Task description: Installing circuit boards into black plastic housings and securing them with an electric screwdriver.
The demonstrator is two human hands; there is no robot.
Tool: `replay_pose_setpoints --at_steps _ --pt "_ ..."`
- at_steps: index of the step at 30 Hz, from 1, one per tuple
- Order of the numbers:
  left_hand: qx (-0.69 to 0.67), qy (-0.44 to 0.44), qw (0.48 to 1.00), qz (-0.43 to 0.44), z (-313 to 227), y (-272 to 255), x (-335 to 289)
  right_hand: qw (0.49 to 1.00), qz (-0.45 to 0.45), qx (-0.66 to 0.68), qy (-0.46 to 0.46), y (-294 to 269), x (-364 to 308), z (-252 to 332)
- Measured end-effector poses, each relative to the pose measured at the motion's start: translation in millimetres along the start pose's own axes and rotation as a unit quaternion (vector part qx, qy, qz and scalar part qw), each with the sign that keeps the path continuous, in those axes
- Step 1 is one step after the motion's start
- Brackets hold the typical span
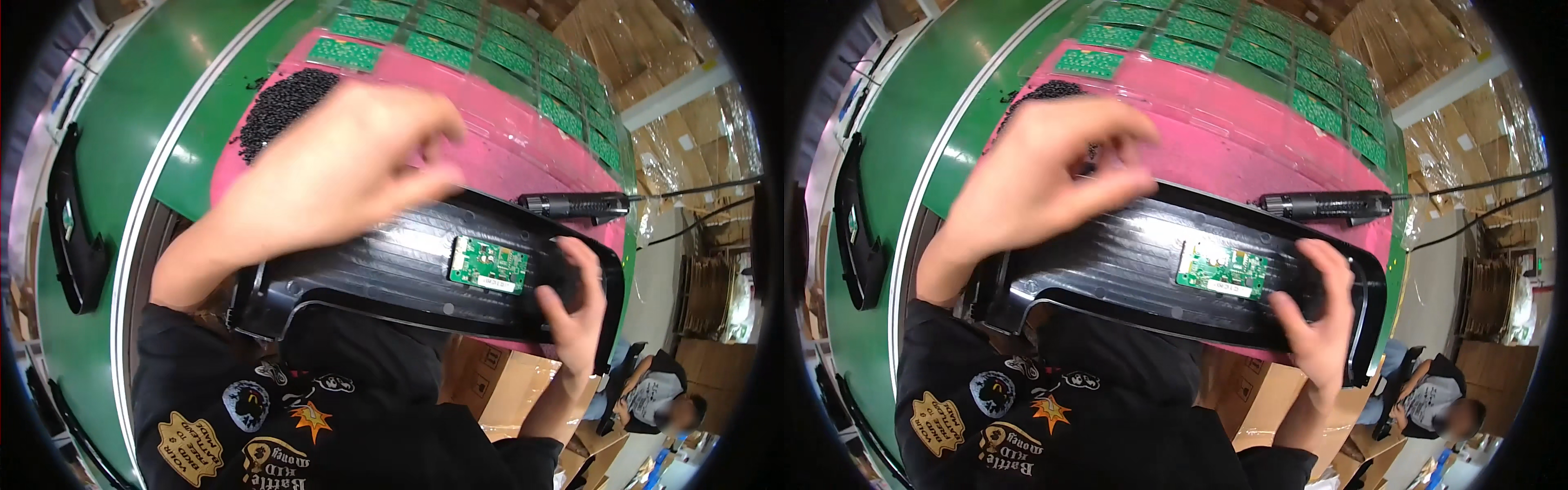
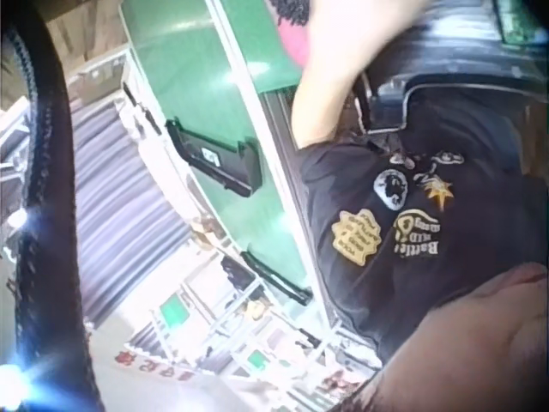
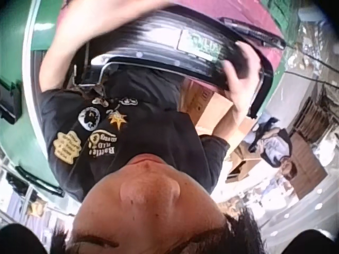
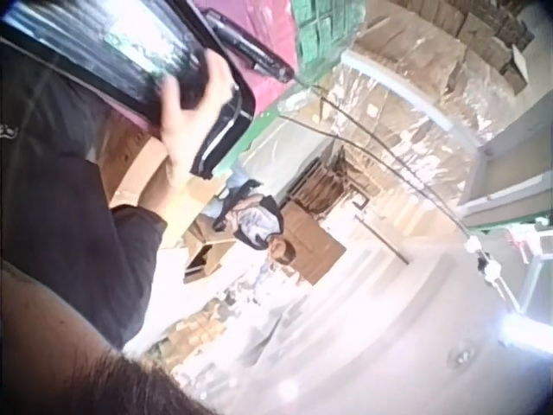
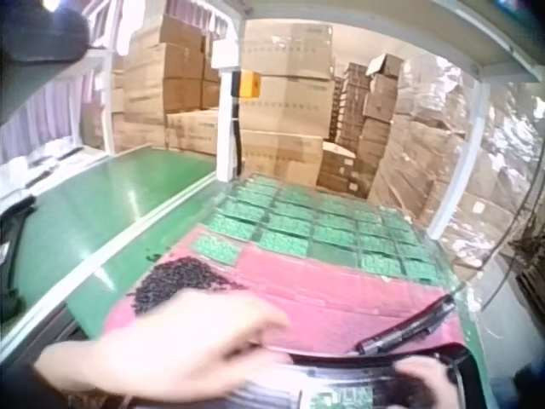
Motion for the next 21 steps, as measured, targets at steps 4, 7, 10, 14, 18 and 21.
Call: replay_pose_setpoints --at_steps 4,7,10,14,18,21 --pt "0.239 -0.081 0.968 -0.018 55.5 -54.3 -26.6 0.989 -0.146 -0.006 0.037 -63.9 10.6 -11.9" --pt "0.262 -0.115 0.958 0.036 86.7 -50.1 -63.3 0.979 -0.119 -0.157 0.05 -93.6 35.9 -33.9" --pt "0.239 -0.153 0.957 0.055 95.6 -45.5 -70.2 0.982 -0.055 -0.091 0.156 -106.9 61.0 -90.2" --pt "0.225 -0.14 0.964 0.023 104.0 -46.3 -67.5 0.953 -0.02 0.153 0.261 -83.6 79.2 -115.7" --pt "0.204 -0.158 0.966 -0.009 106.6 -53.2 -66.6 0.964 -0.11 0.17 0.174 -69.7 104.5 -79.4" --pt "0.203 -0.123 0.971 -0.033 105.3 -55.6 -65.6 0.911 -0.229 0.339 -0.04 -60.8 111.0 -13.3"
Point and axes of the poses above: each hand's wrist, its own x-axis towards the middle knuckle, its own y-axis out of the palm, z = x × y, the point moved 9 cm from there along x, towards the middle knuckle, and after that the axes turned 2 degrees about x, right-handed, at the moved point
